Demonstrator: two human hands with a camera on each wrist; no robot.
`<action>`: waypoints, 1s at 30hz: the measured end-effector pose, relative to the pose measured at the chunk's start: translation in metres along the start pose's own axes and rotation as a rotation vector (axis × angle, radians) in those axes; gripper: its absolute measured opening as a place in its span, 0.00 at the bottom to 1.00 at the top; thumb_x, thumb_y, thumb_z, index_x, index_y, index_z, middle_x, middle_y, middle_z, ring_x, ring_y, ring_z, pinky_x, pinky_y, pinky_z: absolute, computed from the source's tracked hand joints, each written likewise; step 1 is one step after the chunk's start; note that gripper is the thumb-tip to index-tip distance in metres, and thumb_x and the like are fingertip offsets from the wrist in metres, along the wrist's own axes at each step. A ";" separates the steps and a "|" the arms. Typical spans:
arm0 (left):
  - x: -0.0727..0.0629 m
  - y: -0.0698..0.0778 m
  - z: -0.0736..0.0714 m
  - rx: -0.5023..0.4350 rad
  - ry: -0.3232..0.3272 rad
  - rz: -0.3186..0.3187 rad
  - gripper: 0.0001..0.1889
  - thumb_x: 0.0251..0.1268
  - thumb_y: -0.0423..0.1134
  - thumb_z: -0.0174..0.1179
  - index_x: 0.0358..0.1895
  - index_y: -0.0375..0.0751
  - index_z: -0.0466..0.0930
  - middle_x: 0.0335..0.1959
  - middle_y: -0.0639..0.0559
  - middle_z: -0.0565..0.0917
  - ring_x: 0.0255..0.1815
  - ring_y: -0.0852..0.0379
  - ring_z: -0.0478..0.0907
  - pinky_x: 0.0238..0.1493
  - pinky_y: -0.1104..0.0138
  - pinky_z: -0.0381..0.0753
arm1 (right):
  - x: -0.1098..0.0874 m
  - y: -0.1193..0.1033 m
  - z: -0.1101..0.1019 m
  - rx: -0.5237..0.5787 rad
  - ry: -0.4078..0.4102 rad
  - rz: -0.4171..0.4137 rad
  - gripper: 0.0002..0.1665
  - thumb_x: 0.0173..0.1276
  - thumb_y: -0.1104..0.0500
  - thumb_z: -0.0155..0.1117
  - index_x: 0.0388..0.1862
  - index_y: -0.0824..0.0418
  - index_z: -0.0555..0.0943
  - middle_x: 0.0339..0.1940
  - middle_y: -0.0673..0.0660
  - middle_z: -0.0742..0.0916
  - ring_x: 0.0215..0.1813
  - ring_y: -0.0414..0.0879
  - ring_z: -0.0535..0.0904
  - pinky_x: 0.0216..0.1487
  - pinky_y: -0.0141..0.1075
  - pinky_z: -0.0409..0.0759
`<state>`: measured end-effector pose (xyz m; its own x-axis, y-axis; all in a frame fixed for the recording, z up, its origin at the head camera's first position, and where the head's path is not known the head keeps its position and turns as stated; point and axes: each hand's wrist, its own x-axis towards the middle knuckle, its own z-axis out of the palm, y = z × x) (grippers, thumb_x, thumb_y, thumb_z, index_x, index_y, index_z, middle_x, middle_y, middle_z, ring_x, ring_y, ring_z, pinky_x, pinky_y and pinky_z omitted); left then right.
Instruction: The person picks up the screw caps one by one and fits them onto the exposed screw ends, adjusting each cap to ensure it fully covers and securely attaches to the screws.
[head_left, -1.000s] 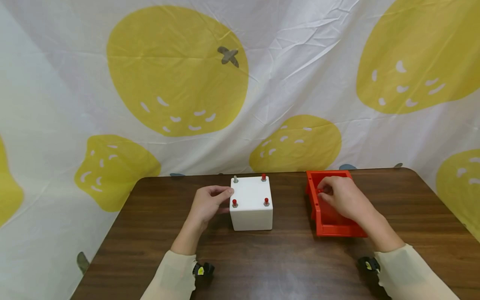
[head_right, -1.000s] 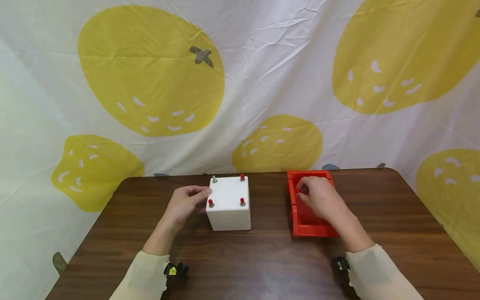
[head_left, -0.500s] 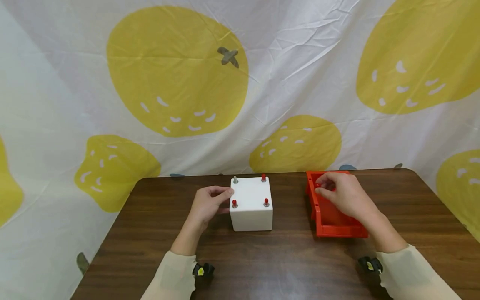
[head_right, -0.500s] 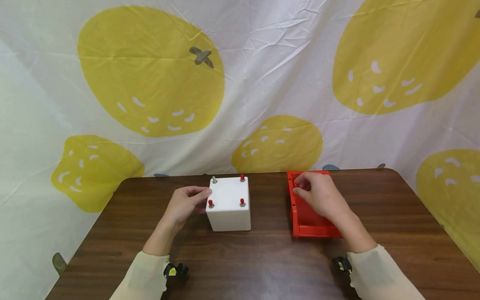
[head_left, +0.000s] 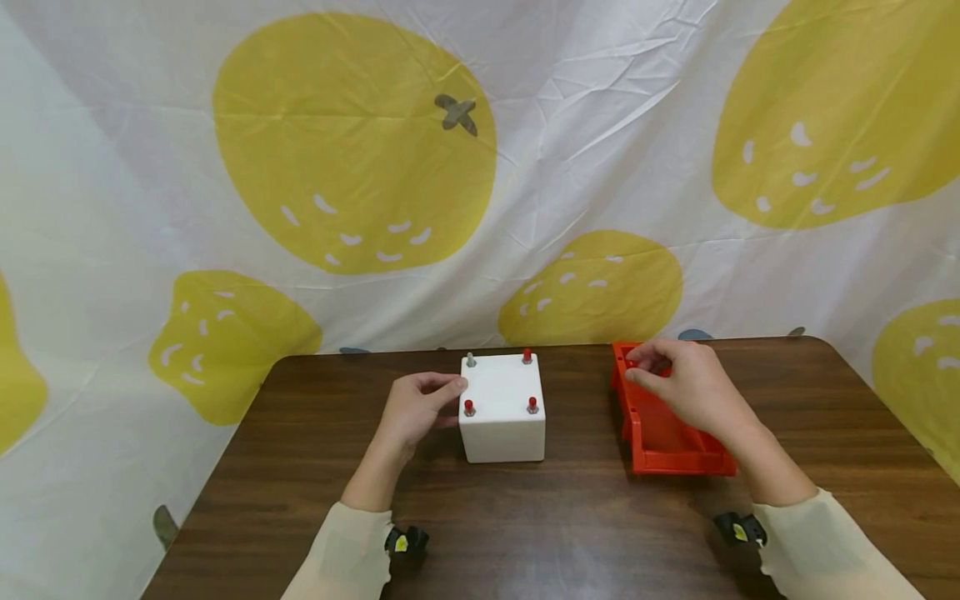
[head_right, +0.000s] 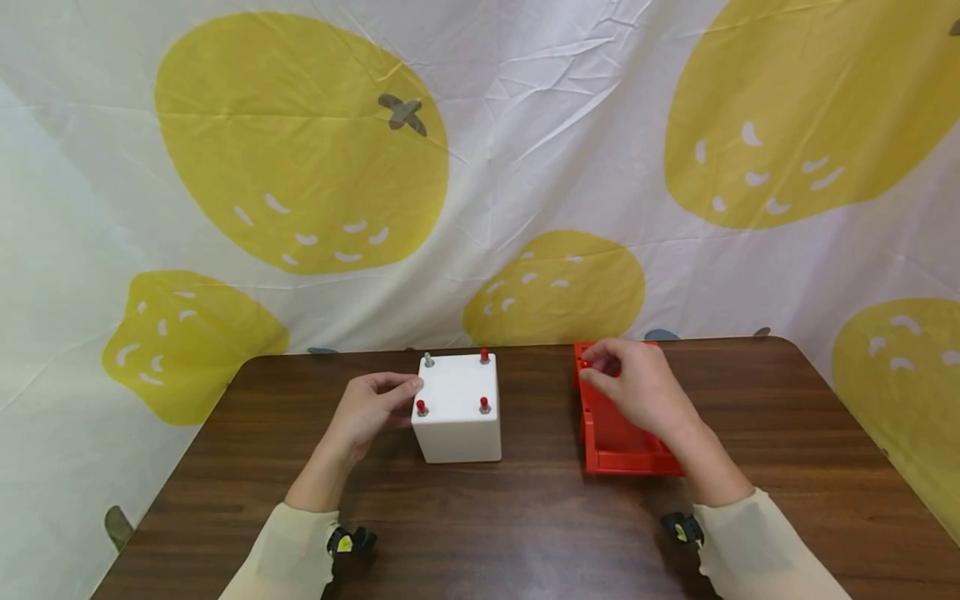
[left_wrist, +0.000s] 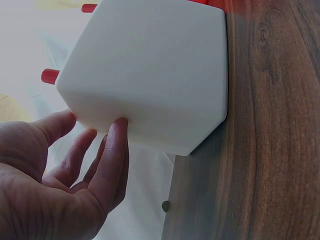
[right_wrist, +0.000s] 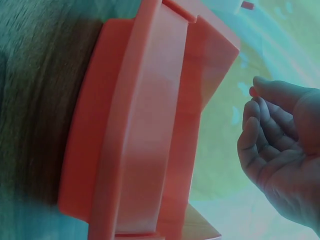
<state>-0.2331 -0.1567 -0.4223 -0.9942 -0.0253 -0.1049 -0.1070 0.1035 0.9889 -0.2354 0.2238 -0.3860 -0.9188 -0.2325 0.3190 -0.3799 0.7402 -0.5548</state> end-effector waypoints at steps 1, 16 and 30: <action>0.000 0.000 0.000 0.000 0.000 0.000 0.16 0.72 0.41 0.72 0.53 0.32 0.89 0.55 0.41 0.86 0.44 0.52 0.87 0.41 0.57 0.93 | 0.000 -0.001 0.000 0.003 0.001 0.001 0.09 0.70 0.59 0.78 0.47 0.59 0.89 0.35 0.49 0.87 0.41 0.48 0.81 0.38 0.37 0.82; -0.002 0.001 0.000 0.008 0.001 0.001 0.17 0.72 0.42 0.73 0.54 0.33 0.89 0.55 0.41 0.86 0.45 0.51 0.86 0.43 0.55 0.93 | 0.002 -0.011 -0.001 0.037 0.010 -0.012 0.10 0.72 0.58 0.76 0.50 0.59 0.89 0.38 0.50 0.89 0.43 0.47 0.83 0.42 0.37 0.84; -0.002 0.000 0.000 0.007 0.003 0.001 0.16 0.72 0.41 0.72 0.53 0.32 0.89 0.55 0.41 0.86 0.44 0.51 0.87 0.43 0.55 0.93 | 0.008 -0.023 0.004 0.085 0.036 -0.034 0.10 0.72 0.57 0.76 0.50 0.56 0.90 0.37 0.48 0.89 0.42 0.45 0.83 0.42 0.34 0.83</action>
<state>-0.2316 -0.1564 -0.4218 -0.9942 -0.0277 -0.1035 -0.1059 0.1102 0.9883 -0.2339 0.2020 -0.3739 -0.9012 -0.2325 0.3658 -0.4202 0.6755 -0.6059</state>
